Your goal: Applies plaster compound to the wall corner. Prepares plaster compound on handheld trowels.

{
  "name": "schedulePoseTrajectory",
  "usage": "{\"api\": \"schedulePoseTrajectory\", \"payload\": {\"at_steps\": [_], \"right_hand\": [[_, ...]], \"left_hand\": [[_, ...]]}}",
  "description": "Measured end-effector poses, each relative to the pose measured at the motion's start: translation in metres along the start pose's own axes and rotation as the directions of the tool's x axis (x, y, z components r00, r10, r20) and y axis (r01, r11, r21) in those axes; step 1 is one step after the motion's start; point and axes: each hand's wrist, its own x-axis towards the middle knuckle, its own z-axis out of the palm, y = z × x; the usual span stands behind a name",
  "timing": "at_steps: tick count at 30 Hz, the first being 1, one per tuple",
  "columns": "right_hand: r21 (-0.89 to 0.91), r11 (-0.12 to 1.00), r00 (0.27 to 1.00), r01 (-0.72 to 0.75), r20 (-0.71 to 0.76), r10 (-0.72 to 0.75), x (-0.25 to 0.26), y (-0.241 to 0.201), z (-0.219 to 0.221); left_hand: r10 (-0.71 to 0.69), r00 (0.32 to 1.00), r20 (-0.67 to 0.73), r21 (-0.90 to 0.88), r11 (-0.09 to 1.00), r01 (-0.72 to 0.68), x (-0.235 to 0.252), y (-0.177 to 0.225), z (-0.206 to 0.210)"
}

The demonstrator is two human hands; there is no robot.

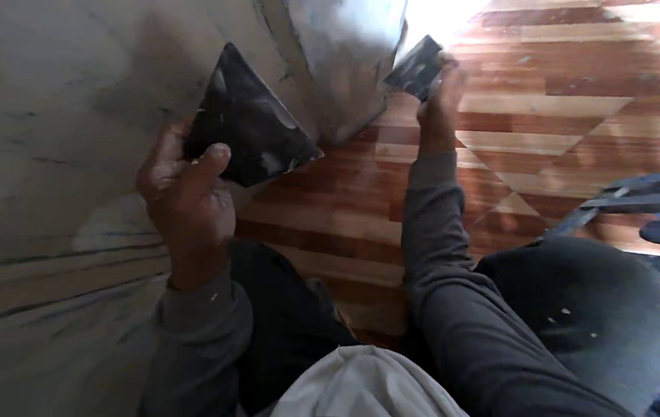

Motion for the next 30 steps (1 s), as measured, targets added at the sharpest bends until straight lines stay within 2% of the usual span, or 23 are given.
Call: {"api": "schedulePoseTrajectory", "payload": {"at_steps": [2,4,5,7,8,10,13,14,16,17,20,24,25,27,30], "right_hand": [[0.115,0.975,0.981,0.189,0.018,-0.193,-0.005,-0.029,-0.011],[0.250,0.886,0.891,0.391,0.139,-0.432,-0.017,-0.063,-0.012],[0.296,0.825,0.803,0.481,0.228,-0.550,-0.027,-0.080,-0.009],[0.347,0.661,0.539,0.665,0.390,-0.747,-0.058,-0.115,-0.001],[0.326,0.579,0.415,0.747,0.452,-0.790,-0.079,-0.133,0.001],[0.257,0.427,0.218,0.867,0.574,-0.789,-0.118,-0.170,0.006],[0.445,0.148,-0.214,0.883,0.662,-0.718,-0.125,-0.218,0.041],[0.473,0.076,-0.313,0.878,0.687,-0.656,-0.127,-0.228,0.046],[0.453,-0.062,-0.420,0.890,0.756,-0.503,-0.137,-0.237,0.036],[0.467,-0.081,-0.450,0.881,0.772,-0.449,-0.137,-0.235,0.029],[0.459,-0.107,-0.458,0.882,0.782,-0.422,-0.126,-0.209,-0.002],[0.389,-0.090,-0.392,0.917,0.833,-0.391,-0.122,-0.174,-0.028],[0.360,-0.084,-0.365,0.929,0.856,-0.366,-0.123,-0.170,-0.031],[0.290,-0.095,-0.305,0.952,0.884,-0.355,-0.122,-0.161,-0.035],[0.193,-0.072,-0.206,0.979,0.901,-0.382,-0.122,-0.143,-0.037]], "left_hand": [[-0.020,1.000,0.009,0.005,1.000,0.020,0.001,0.000,0.008],[-0.071,0.998,0.003,-0.005,0.997,0.071,-0.002,0.001,0.013],[-0.110,0.994,-0.003,-0.046,0.993,0.110,-0.002,0.002,0.015],[-0.228,0.974,0.002,-0.207,0.952,0.224,0.001,0.002,0.020],[-0.291,0.957,-0.004,-0.314,0.909,0.275,0.005,0.002,0.026],[-0.393,0.918,0.056,-0.488,0.791,0.368,0.013,0.000,0.033],[-0.404,0.885,0.232,-0.631,0.630,0.453,0.017,-0.009,0.031],[-0.412,0.874,0.257,-0.651,0.594,0.472,0.018,-0.011,0.030],[-0.451,0.849,0.275,-0.693,0.519,0.500,0.021,-0.009,0.030],[-0.456,0.839,0.296,-0.697,0.497,0.516,0.021,-0.009,0.030],[-0.440,0.817,0.372,-0.697,0.449,0.559,0.015,-0.007,0.033],[-0.583,0.734,0.348,-0.494,0.552,0.672,0.012,0.020,0.045],[-0.558,0.745,0.366,-0.513,0.546,0.662,0.011,0.013,0.046],[-0.436,0.810,0.393,-0.621,0.523,0.583,0.007,-0.017,0.047],[-0.332,0.886,0.323,-0.686,0.563,0.461,0.004,-0.036,0.047]]}}
